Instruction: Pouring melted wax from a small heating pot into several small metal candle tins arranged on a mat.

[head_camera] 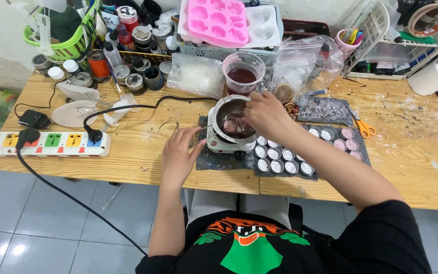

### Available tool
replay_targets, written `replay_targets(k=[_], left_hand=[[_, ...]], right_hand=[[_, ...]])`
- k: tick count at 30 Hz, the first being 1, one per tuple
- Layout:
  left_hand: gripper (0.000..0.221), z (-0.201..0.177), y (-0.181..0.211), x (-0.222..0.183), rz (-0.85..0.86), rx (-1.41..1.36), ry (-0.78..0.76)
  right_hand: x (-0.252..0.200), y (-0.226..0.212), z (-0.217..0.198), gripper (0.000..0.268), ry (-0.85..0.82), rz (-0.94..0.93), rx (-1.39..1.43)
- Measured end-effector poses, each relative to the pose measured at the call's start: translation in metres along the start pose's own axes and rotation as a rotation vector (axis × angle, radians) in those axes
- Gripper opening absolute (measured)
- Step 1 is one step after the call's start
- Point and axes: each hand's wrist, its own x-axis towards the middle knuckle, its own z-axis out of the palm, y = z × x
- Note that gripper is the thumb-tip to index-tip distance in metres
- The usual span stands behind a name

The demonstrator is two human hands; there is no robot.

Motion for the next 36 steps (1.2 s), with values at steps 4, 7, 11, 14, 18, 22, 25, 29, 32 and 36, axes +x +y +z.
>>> replay_targets(k=[4,7,11,14,18,22,25,29,32,36], left_hand=[[0.039,-0.002,0.007,-0.001,-0.013,-0.002,0.001],[0.04,-0.006,0.018,-0.002,-0.089,-0.007,-0.029],[0.04,-0.001,0.018,-0.007,-0.133,-0.009,-0.024],[0.04,0.002,0.018,-0.012,-0.132,-0.013,-0.004],[0.04,-0.002,0.026,-0.01,-0.174,-0.015,-0.004],[0.041,0.0,0.027,-0.013,-0.203,-0.01,-0.011],[0.04,0.0,0.028,-0.014,-0.179,0.001,0.01],[0.04,0.001,0.032,-0.015,-0.199,-0.001,0.014],[0.041,0.0,0.036,-0.014,-0.236,-0.002,-0.006],[0.042,0.0,0.036,-0.015,-0.27,0.016,-0.042]], right_hand=[[-0.039,-0.022,-0.01,0.022,0.105,-0.033,-0.147],[-0.065,-0.039,-0.012,0.022,0.224,-0.025,-0.166],[-0.087,-0.058,-0.006,0.02,0.416,0.147,-0.019],[-0.095,-0.068,0.0,0.014,0.559,0.244,0.108],[-0.102,-0.071,0.014,0.014,0.682,0.366,0.244],[-0.106,-0.074,0.028,0.014,0.733,0.402,0.294],[-0.108,-0.077,0.038,0.014,0.792,0.452,0.313],[-0.108,-0.085,0.05,0.012,0.861,0.556,0.454],[-0.108,-0.088,0.057,0.011,0.904,0.595,0.497],[-0.108,-0.091,0.054,0.01,0.919,0.6,0.51]])
